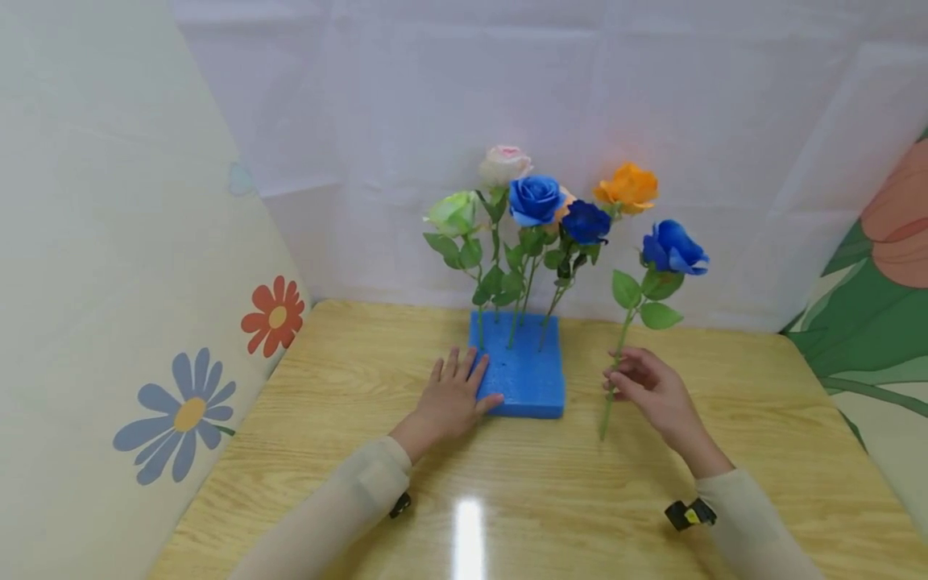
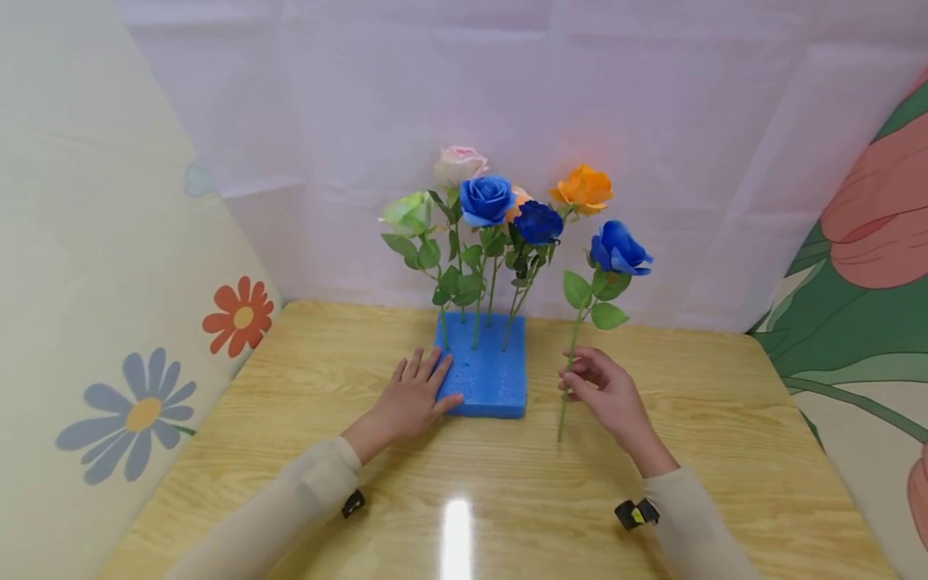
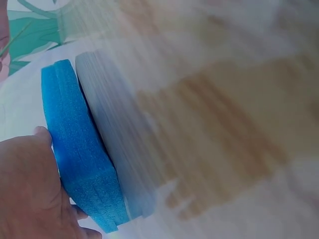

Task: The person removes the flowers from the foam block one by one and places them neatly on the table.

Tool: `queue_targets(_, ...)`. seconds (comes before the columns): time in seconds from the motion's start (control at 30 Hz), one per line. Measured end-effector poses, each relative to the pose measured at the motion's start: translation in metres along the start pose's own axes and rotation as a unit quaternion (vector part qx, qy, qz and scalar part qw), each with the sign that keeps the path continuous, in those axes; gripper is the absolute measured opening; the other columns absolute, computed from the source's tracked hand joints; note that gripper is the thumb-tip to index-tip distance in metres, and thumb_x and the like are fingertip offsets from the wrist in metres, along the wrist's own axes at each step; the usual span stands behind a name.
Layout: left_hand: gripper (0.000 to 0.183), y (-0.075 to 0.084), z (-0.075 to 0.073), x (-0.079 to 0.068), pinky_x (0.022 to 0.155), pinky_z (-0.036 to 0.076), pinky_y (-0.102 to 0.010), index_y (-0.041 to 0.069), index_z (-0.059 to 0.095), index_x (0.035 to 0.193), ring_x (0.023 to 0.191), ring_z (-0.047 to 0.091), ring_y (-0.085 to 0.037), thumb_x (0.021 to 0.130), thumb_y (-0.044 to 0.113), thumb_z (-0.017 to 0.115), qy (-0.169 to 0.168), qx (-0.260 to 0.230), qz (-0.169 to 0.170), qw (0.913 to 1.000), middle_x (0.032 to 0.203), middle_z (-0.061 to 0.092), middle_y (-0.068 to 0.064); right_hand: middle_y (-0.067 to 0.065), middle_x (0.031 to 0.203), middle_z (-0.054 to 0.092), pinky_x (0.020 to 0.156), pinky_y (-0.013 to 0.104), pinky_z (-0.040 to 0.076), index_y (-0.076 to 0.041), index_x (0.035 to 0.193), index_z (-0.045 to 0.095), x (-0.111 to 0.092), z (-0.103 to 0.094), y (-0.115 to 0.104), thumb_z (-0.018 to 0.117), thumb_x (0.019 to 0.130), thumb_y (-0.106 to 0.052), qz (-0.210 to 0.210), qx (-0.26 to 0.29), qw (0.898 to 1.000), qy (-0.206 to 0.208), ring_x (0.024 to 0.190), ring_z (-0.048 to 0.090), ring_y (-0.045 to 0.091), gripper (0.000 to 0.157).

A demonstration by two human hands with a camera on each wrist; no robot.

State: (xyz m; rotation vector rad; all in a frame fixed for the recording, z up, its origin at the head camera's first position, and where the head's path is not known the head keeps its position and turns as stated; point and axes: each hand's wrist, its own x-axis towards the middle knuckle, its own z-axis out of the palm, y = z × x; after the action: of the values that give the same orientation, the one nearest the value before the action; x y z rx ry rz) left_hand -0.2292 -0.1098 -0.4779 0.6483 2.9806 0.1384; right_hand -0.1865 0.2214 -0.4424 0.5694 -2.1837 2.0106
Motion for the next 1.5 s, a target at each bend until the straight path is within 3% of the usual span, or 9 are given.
queue_targets(0.4, 0.083, 0.000, -0.003, -0.001, 0.122, 0.011, -0.061, 0.014, 0.016, 0.164, 0.154, 0.005, -0.045, 0.102, 0.068, 0.027, -0.014, 0.006, -0.004, 0.9999, 0.170, 0.007, -0.014, -0.001, 0.102, 0.071, 0.071, 0.030, 0.061, -0.017, 0.128, 0.062, -0.007, -0.006, 0.007, 0.061, 0.100, 0.000, 0.039, -0.007, 0.999, -0.008, 0.088, 0.072, 0.011, 0.033)
queue_targets(0.67, 0.083, 0.001, -0.004, 0.000, 0.122, 0.011, -0.061, 0.014, 0.014, 0.164, 0.154, 0.005, -0.045, 0.102, 0.068, 0.024, -0.022, 0.010, 0.000, 0.9997, 0.170, 0.005, -0.014, 0.004, 0.103, 0.071, 0.072, 0.030, 0.061, -0.017, 0.129, 0.061, -0.009, -0.007, 0.011, 0.060, 0.100, 0.001, 0.063, 0.019, 0.998, -0.012, 0.089, 0.072, 0.011, 0.034)
queue_targets(0.83, 0.083, 0.000, -0.004, 0.000, 0.122, 0.012, -0.061, 0.014, 0.015, 0.164, 0.154, 0.005, -0.046, 0.102, 0.068, 0.024, -0.023, 0.009, 0.001, 0.9997, 0.170, 0.005, -0.014, 0.002, 0.103, 0.071, 0.073, 0.031, 0.061, -0.007, 0.132, 0.058, -0.009, -0.005, 0.012, 0.060, 0.099, 0.001, 0.083, 0.015, 0.996, -0.011, 0.088, 0.071, 0.013, 0.034)
queue_targets(1.0, 0.082, 0.000, -0.005, -0.002, 0.121, 0.013, -0.061, 0.014, 0.016, 0.164, 0.154, 0.006, -0.046, 0.103, 0.067, 0.027, -0.018, 0.009, 0.001, 0.9998, 0.170, 0.007, -0.015, -0.001, 0.102, 0.070, 0.073, 0.032, 0.061, 0.012, 0.141, 0.043, -0.011, -0.004, 0.015, 0.060, 0.101, -0.001, 0.115, -0.001, 0.993, -0.016, 0.088, 0.071, 0.012, 0.045)
queue_targets(1.3, 0.082, 0.001, -0.005, -0.002, 0.121, 0.013, -0.062, 0.015, 0.015, 0.164, 0.154, 0.006, -0.045, 0.102, 0.067, 0.027, -0.017, 0.025, 0.000, 0.9995, 0.170, 0.008, -0.014, 0.028, 0.117, 0.062, 0.074, 0.034, 0.061, 0.010, 0.147, 0.039, -0.010, -0.004, 0.027, 0.058, 0.102, -0.004, 0.164, -0.020, 0.986, -0.028, 0.089, 0.070, 0.013, 0.050)
queue_targets(1.5, 0.082, 0.002, -0.007, -0.003, 0.121, 0.013, -0.062, 0.014, 0.015, 0.164, 0.154, 0.006, -0.045, 0.102, 0.068, 0.026, -0.020, 0.021, 0.000, 0.9996, 0.170, 0.008, -0.014, 0.028, 0.116, 0.063, 0.074, 0.034, 0.060, 0.012, 0.145, 0.040, -0.007, -0.001, 0.031, 0.057, 0.102, -0.002, 0.185, -0.028, 0.982, -0.033, 0.089, 0.071, 0.015, 0.048)
